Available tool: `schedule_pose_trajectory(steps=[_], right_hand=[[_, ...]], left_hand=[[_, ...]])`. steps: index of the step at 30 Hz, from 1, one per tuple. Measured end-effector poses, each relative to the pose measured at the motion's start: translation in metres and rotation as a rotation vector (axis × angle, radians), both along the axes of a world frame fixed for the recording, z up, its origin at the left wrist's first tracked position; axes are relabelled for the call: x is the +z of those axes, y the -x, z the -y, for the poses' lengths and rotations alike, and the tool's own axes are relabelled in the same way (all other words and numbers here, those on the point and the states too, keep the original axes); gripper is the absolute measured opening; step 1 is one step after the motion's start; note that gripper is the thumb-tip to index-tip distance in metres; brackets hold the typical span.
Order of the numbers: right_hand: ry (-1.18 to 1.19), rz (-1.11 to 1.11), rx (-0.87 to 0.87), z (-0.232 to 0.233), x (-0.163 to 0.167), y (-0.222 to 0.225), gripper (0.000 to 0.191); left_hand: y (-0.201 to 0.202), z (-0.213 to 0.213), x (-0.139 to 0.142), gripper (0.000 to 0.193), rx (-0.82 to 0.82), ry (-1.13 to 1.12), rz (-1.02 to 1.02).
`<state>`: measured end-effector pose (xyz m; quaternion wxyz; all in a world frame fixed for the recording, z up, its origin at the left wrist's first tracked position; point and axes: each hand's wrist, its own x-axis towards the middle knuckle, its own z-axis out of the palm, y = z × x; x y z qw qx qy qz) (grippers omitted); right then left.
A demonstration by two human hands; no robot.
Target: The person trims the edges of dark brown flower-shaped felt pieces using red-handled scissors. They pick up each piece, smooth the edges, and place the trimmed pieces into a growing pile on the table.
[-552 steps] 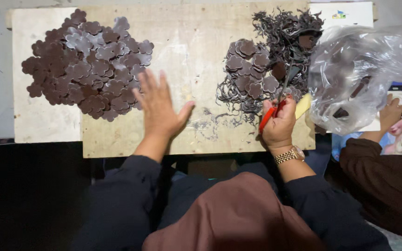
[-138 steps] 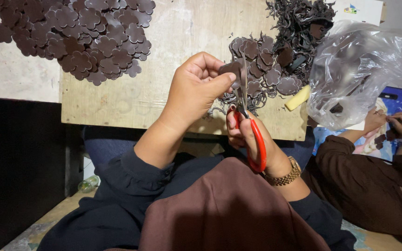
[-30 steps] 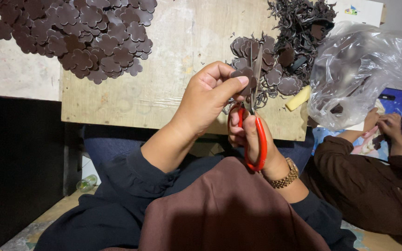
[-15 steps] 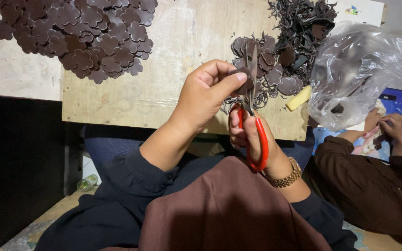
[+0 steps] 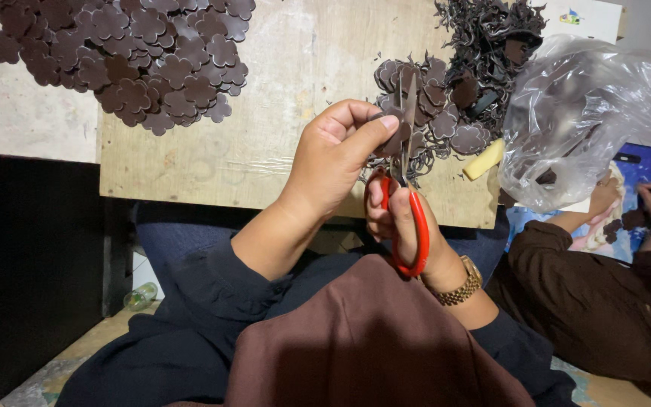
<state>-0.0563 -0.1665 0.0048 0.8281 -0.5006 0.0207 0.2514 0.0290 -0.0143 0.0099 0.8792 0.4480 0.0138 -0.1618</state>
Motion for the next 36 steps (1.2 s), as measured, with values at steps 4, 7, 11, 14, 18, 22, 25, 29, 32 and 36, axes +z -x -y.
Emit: schedule_pose_trajectory(steps=[4,7,11,14,18,22,25,29,32,36], right_hand=[[0.043,0.039,-0.005,0.001,0.001,0.001,0.050],[0.091,0.047,0.003,0.002,0.003,0.001,0.051],[0.099,-0.003,0.019,0.005,0.007,0.001,0.052],[0.026,-0.010,0.025,0.006,0.010,0.000,0.050],[0.195,0.179,0.074,0.008,0.014,-0.002,0.054],[0.198,0.170,0.082,0.008,0.014,-0.002,0.054],[0.164,0.160,0.098,0.010,0.011,-0.002,0.054],[0.162,0.150,0.111,0.014,0.008,-0.003,0.054],[0.158,0.111,0.120,0.017,0.008,-0.003,0.053],[0.204,0.121,0.105,0.015,0.010,-0.002,0.054]], left_hand=[[0.000,0.000,-0.002,0.013,0.007,-0.003,0.002],[-0.003,-0.001,-0.004,0.013,0.005,0.007,0.020],[-0.004,-0.004,-0.003,0.015,0.017,0.022,0.014],[-0.004,-0.005,0.000,0.015,0.022,0.042,0.023],[-0.004,-0.007,0.002,0.013,0.008,-0.090,0.042],[-0.004,-0.011,0.003,0.010,-0.044,-0.059,0.059],[-0.004,-0.012,0.003,0.009,-0.053,-0.096,0.075],[-0.005,-0.012,0.004,0.008,-0.074,-0.099,0.057],[-0.005,-0.013,0.005,0.008,-0.083,-0.140,0.063],[-0.005,-0.014,0.006,0.009,-0.088,-0.149,0.059]])
